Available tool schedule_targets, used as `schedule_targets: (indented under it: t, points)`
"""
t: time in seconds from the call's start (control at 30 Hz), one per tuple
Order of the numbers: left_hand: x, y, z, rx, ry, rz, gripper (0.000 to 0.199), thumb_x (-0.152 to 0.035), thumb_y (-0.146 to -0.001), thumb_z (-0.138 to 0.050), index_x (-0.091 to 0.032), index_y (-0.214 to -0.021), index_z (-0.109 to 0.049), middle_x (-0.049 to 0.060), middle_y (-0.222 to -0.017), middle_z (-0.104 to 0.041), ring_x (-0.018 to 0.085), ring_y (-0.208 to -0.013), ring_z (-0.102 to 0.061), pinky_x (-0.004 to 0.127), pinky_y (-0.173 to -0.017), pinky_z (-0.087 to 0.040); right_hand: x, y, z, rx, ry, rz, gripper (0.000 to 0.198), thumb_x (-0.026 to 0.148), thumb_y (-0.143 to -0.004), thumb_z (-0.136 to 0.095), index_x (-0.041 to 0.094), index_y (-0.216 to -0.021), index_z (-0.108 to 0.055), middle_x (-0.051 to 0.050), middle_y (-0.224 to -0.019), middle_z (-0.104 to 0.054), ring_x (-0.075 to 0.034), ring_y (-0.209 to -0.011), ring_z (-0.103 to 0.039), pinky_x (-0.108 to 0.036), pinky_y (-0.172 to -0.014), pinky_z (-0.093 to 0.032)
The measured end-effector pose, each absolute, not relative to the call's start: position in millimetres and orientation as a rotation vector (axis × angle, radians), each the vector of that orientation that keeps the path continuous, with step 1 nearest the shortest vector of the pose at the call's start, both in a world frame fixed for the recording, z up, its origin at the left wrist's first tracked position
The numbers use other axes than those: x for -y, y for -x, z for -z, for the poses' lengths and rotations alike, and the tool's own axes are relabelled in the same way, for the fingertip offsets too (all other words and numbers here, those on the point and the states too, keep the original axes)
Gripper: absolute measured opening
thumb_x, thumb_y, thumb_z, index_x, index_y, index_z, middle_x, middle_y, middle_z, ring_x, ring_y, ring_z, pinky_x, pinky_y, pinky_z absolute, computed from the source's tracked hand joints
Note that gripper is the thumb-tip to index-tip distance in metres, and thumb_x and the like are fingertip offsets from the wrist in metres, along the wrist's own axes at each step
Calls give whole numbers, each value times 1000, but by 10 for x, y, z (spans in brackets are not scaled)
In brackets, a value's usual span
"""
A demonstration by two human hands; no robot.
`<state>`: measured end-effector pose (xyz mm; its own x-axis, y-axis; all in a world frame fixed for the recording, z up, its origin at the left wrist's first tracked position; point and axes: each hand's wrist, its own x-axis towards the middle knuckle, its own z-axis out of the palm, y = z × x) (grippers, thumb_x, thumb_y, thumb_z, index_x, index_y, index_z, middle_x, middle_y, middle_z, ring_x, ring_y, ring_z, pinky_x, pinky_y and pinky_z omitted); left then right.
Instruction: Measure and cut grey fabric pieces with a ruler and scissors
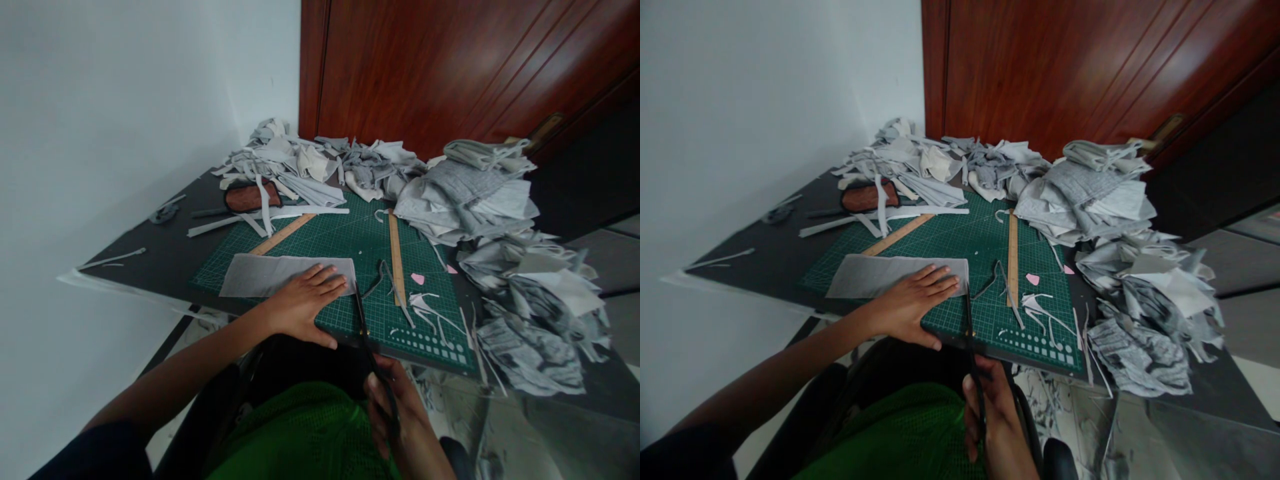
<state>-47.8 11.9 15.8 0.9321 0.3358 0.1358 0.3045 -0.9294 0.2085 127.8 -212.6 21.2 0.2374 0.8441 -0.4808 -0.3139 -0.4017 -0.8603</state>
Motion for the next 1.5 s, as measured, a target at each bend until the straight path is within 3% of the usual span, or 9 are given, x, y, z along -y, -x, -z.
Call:
schedule_targets:
  t: [0.73,0.9,1.0,1.2,1.5]
  points:
    - [-136,486,-158,-470,-2884,-269,118,-94,-77,-54,-14,-162,-34,16,-168,-37,37,-159,-22,50,-132,-6,2144,-1289,-117,547,1488,-1382,65,66,-81,-80,25,-123,-53,10,-60,-51,-6,-38,-39,-16,-31,-34]
    - [-165,518,-191,-597,-2878,-365,113,-91,-85,-45,-13,-165,-24,19,-171,-26,36,-162,-13,49,-131,-13,2148,-1257,-144,491,1473,-1351,65,65,-77,-84,26,-121,-54,8,-68,-56,-6,-39,-41,-16,-30,-35]
    - [-156,510,-181,-818,-2873,-419,117,-93,-84,-40,-12,-166,-21,21,-173,-18,40,-162,-5,55,-130,-9,2133,-1223,-193,488,1460,-1335,63,64,-77,-84,26,-118,-56,10,-64,-53,-5,-38,-39,-15,-31,-33]
    - [-133,442,-135,-903,-2851,-291,122,-98,-77,-42,-11,-162,-33,21,-168,-33,42,-160,-17,59,-128,-1,2149,-1257,-206,450,1412,-1376,58,62,-77,-85,27,-114,-57,9,-67,-55,-5,-38,-38,-16,-31,-35]
    - [46,480,-141,-794,-2830,-266,129,-102,-71,-42,-12,-162,-33,19,-169,-31,40,-160,-16,56,-129,5,2260,-1352,-61,399,1431,-1401,60,61,-80,-82,28,-120,-54,11,-64,-50,-5,-41,-34,-14,-33,-30]
